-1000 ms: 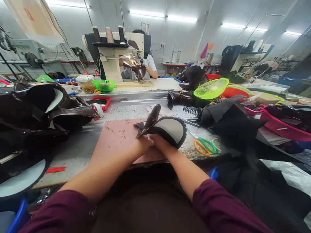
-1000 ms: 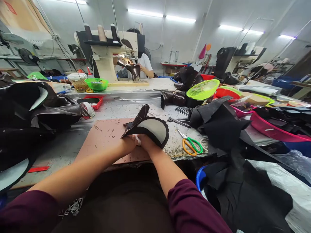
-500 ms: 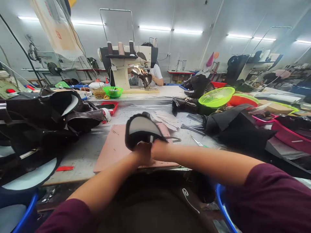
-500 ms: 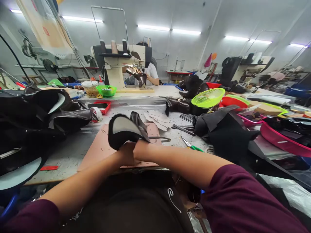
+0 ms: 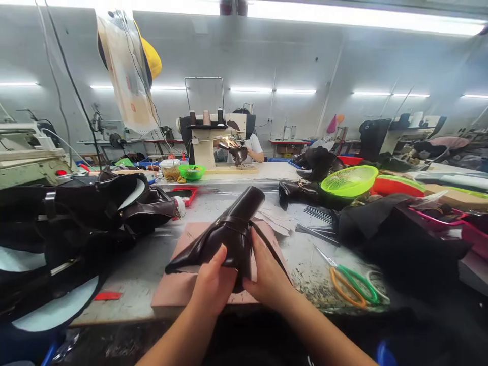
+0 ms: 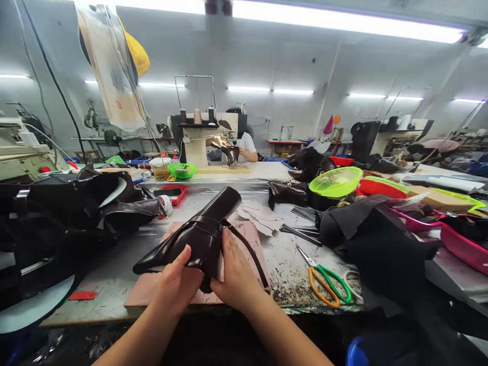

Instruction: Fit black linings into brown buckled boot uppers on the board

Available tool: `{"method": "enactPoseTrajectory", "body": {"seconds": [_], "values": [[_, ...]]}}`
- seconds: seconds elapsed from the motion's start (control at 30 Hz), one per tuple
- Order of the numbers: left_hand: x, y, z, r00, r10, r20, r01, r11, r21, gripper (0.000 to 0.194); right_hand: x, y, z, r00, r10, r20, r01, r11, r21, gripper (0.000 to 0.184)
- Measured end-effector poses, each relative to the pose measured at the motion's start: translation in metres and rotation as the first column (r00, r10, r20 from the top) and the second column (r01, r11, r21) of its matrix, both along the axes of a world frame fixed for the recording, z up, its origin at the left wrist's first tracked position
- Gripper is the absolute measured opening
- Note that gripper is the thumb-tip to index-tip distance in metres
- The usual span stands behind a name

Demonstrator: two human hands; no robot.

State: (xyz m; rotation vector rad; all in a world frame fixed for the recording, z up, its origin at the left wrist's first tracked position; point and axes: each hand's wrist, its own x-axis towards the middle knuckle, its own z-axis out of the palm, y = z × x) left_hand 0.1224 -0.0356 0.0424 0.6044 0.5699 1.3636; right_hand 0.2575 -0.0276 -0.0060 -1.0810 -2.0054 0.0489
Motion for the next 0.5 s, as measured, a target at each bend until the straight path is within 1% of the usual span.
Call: {"method": "enactPoseTrajectory", "body": {"seconds": [0.03, 0.1, 0.13, 0.2, 0.3, 0.4, 0.47, 0.5], "values": [[-0.001, -0.006, 0.004, 0.999, -0.028, 0.041, 0.029, 0.999, -0.028, 0.023, -0.003, 0.000, -0.001, 1.000, -0.027, -0.006, 0.028, 0.996, 0.083, 0.093], [-0.003, -0.013, 0.011, 0.996, -0.052, 0.067, 0.059, 0.993, -0.105, 0.015, -0.005, 0.000, 0.001, 0.997, -0.073, -0.002, 0.072, 0.970, 0.231, 0.087], [-0.004, -0.014, 0.013, 0.996, -0.048, 0.074, 0.058, 0.988, -0.141, 0.014, -0.004, 0.001, 0.002, 0.996, -0.090, 0.003, 0.085, 0.954, 0.286, 0.084], [-0.005, -0.016, 0.016, 0.996, -0.030, 0.087, 0.045, 0.981, -0.187, 0.016, -0.002, 0.004, 0.003, 0.993, -0.114, 0.009, 0.103, 0.931, 0.350, 0.081], [-0.003, -0.017, 0.015, 0.993, 0.000, 0.120, 0.025, 0.978, -0.207, 0.019, -0.003, 0.006, -0.003, 0.992, -0.125, -0.002, 0.118, 0.929, 0.350, 0.074], [0.000, -0.018, 0.013, 0.980, -0.030, 0.197, 0.073, 0.973, -0.219, 0.022, -0.011, 0.008, -0.008, 0.996, -0.077, -0.051, 0.089, 0.946, 0.312, 0.073], [0.000, -0.016, 0.012, 0.973, -0.043, 0.227, 0.092, 0.973, -0.214, 0.023, -0.015, 0.009, -0.008, 0.997, -0.046, -0.067, 0.062, 0.959, 0.278, 0.073], [0.000, -0.015, 0.012, 0.976, -0.031, 0.216, 0.077, 0.976, -0.205, 0.022, -0.016, 0.008, -0.007, 0.997, -0.046, -0.059, 0.060, 0.965, 0.256, 0.074]]}}
